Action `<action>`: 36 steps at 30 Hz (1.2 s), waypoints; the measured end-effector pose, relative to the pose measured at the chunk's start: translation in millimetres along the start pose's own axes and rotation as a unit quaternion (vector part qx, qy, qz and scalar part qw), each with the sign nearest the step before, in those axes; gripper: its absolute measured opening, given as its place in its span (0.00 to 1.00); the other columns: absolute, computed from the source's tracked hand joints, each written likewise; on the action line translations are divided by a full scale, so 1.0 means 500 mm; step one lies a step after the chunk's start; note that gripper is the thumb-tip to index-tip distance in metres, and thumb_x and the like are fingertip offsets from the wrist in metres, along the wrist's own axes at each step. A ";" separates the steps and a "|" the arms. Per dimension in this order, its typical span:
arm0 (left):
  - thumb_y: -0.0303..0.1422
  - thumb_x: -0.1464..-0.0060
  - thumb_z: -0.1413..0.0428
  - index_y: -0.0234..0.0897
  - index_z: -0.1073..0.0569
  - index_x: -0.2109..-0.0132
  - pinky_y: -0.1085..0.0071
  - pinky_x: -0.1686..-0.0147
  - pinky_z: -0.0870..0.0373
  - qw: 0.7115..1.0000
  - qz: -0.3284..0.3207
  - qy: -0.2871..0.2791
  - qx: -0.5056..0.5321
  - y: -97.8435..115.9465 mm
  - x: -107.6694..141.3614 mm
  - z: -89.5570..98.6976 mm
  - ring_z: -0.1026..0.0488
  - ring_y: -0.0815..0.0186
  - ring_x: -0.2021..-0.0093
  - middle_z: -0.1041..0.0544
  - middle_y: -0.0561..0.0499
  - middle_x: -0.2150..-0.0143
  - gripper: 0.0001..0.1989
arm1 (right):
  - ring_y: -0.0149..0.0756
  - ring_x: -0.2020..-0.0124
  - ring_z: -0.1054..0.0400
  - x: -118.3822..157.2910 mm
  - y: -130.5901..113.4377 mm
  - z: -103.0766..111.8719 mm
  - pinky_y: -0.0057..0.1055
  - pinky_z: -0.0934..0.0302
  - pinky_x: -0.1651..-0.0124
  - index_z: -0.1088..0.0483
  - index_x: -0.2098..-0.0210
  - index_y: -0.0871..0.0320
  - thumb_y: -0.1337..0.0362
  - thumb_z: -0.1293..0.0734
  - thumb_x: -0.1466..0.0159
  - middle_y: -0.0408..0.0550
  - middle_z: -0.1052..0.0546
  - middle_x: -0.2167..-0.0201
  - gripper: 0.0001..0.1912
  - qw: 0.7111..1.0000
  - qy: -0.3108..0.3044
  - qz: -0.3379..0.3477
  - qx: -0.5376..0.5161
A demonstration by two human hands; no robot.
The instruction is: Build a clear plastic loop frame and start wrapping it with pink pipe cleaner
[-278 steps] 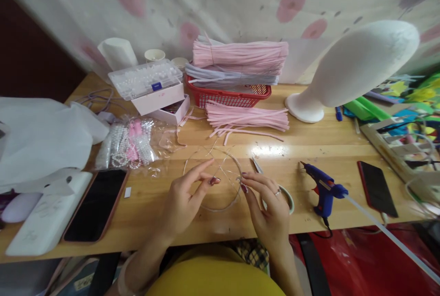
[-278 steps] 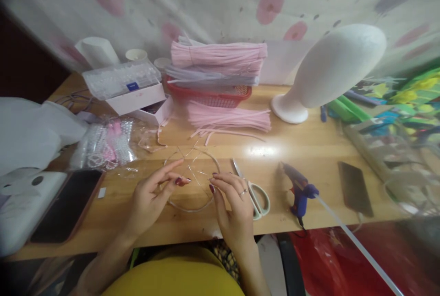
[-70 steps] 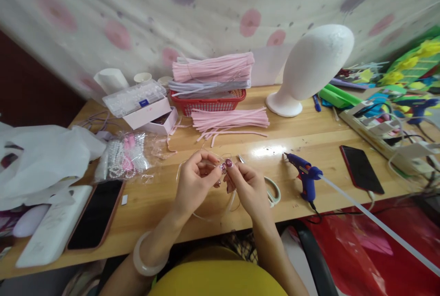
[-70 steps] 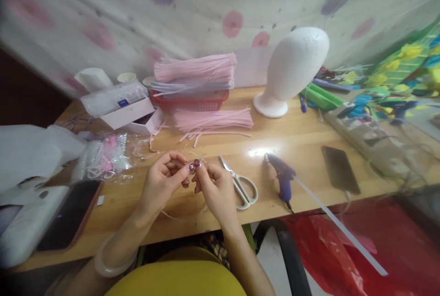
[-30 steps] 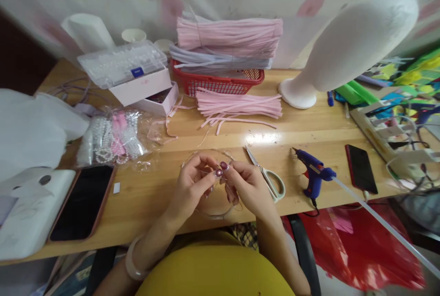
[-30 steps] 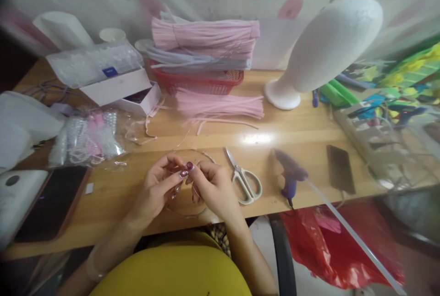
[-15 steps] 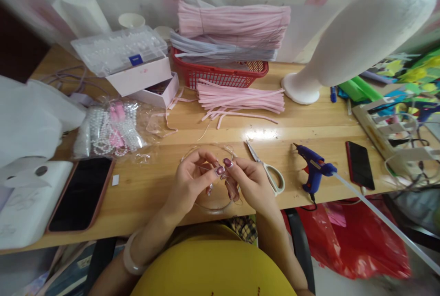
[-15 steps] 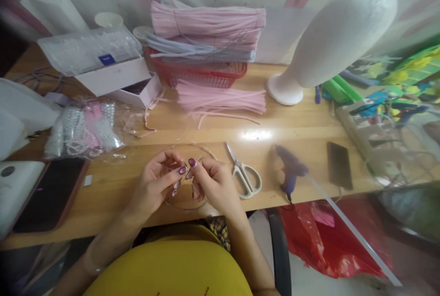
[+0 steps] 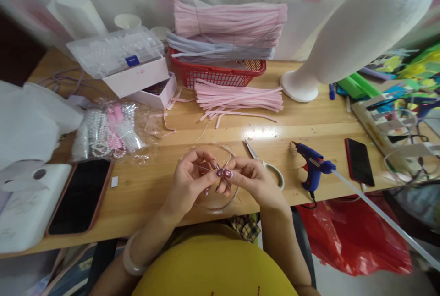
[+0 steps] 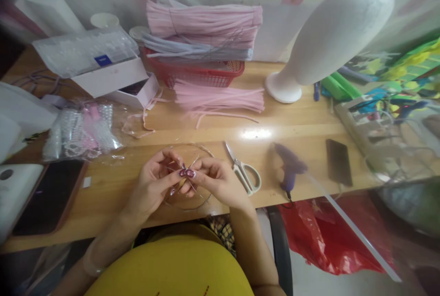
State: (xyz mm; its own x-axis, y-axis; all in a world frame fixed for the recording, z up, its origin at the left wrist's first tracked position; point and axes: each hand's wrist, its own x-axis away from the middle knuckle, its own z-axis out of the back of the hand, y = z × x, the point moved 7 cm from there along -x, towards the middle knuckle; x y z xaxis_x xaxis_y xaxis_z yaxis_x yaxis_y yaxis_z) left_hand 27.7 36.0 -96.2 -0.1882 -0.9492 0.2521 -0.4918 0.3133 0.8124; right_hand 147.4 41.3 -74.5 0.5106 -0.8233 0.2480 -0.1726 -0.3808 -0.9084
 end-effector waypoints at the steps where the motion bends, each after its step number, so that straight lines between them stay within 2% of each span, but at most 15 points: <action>1: 0.32 0.54 0.32 0.38 0.31 0.62 0.79 0.82 0.36 1.000 -0.001 -0.002 0.000 -0.001 0.000 0.001 0.32 0.76 0.77 0.28 0.57 0.68 0.16 | 0.29 0.76 0.26 -0.001 0.001 0.001 0.26 0.31 0.69 0.27 0.68 0.60 0.54 0.29 0.37 0.45 0.20 0.76 0.14 1.000 -0.014 -0.006 -0.002; 4: 0.32 0.55 0.32 0.38 0.31 0.62 0.80 0.81 0.35 1.000 -0.003 -0.002 -0.005 -0.005 0.001 0.004 0.32 0.76 0.76 0.28 0.57 0.68 0.17 | 0.29 0.76 0.27 -0.004 0.001 0.002 0.25 0.31 0.70 0.26 0.68 0.61 0.53 0.33 0.34 0.46 0.21 0.76 0.17 0.999 -0.026 -0.017 0.012; 9: 0.33 0.56 0.31 0.38 0.32 0.62 0.79 0.83 0.36 1.000 0.002 0.001 -0.012 -0.007 0.001 0.003 0.32 0.75 0.77 0.28 0.56 0.68 0.18 | 0.27 0.80 0.29 -0.006 0.000 -0.004 0.22 0.34 0.74 0.28 0.71 0.61 0.50 0.31 0.37 0.44 0.22 0.81 0.19 0.998 0.009 -0.044 0.037; 15: 0.33 0.54 0.32 0.38 0.32 0.62 0.78 0.82 0.37 1.000 -0.005 0.004 -0.024 0.002 0.003 -0.001 0.33 0.76 0.78 0.29 0.57 0.68 0.17 | 0.26 0.83 0.31 -0.003 -0.007 -0.010 0.23 0.35 0.77 0.32 0.76 0.59 0.47 0.31 0.39 0.43 0.24 0.83 0.22 0.997 0.046 -0.020 0.061; 22: 0.35 0.51 0.35 0.35 0.27 0.64 0.79 0.76 0.33 0.998 -0.031 0.052 -0.036 0.018 0.008 0.005 0.33 0.75 0.74 0.26 0.54 0.68 0.11 | 0.27 0.83 0.31 -0.003 -0.001 -0.008 0.23 0.34 0.78 0.31 0.75 0.59 0.48 0.31 0.38 0.43 0.24 0.83 0.21 0.996 0.064 0.001 0.060; 27: 0.32 0.52 0.35 0.35 0.24 0.62 0.77 0.67 0.29 0.998 -0.029 0.051 -0.012 0.018 0.007 0.004 0.28 0.73 0.70 0.24 0.53 0.68 0.10 | 0.27 0.83 0.31 -0.001 -0.003 -0.009 0.23 0.35 0.77 0.30 0.75 0.60 0.48 0.30 0.38 0.43 0.24 0.83 0.21 0.995 0.074 0.009 0.072; 33: 0.31 0.54 0.35 0.34 0.24 0.61 0.75 0.66 0.28 0.998 -0.018 0.053 -0.007 0.020 0.005 0.004 0.27 0.72 0.69 0.23 0.53 0.66 0.12 | 0.24 0.86 0.35 0.001 0.004 -0.006 0.21 0.41 0.82 0.32 0.74 0.59 0.48 0.31 0.38 0.41 0.25 0.84 0.21 0.995 0.070 -0.010 0.074; 36: 0.31 0.54 0.34 0.34 0.23 0.60 0.75 0.66 0.28 0.998 -0.020 0.052 -0.010 0.021 0.004 0.004 0.27 0.72 0.68 0.23 0.52 0.65 0.12 | 0.24 0.86 0.35 0.000 0.005 -0.004 0.21 0.40 0.81 0.32 0.75 0.59 0.48 0.32 0.37 0.41 0.26 0.84 0.21 0.993 0.076 -0.007 0.085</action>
State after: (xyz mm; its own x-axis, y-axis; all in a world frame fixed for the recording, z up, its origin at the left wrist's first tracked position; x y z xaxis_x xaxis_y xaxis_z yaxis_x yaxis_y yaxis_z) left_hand 20.6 37.7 -88.0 -0.0799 -0.9590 0.2718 -0.4799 0.2761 0.8328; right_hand 145.4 39.5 -75.9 0.3770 -0.8772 0.2974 -0.0152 -0.3269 -0.9449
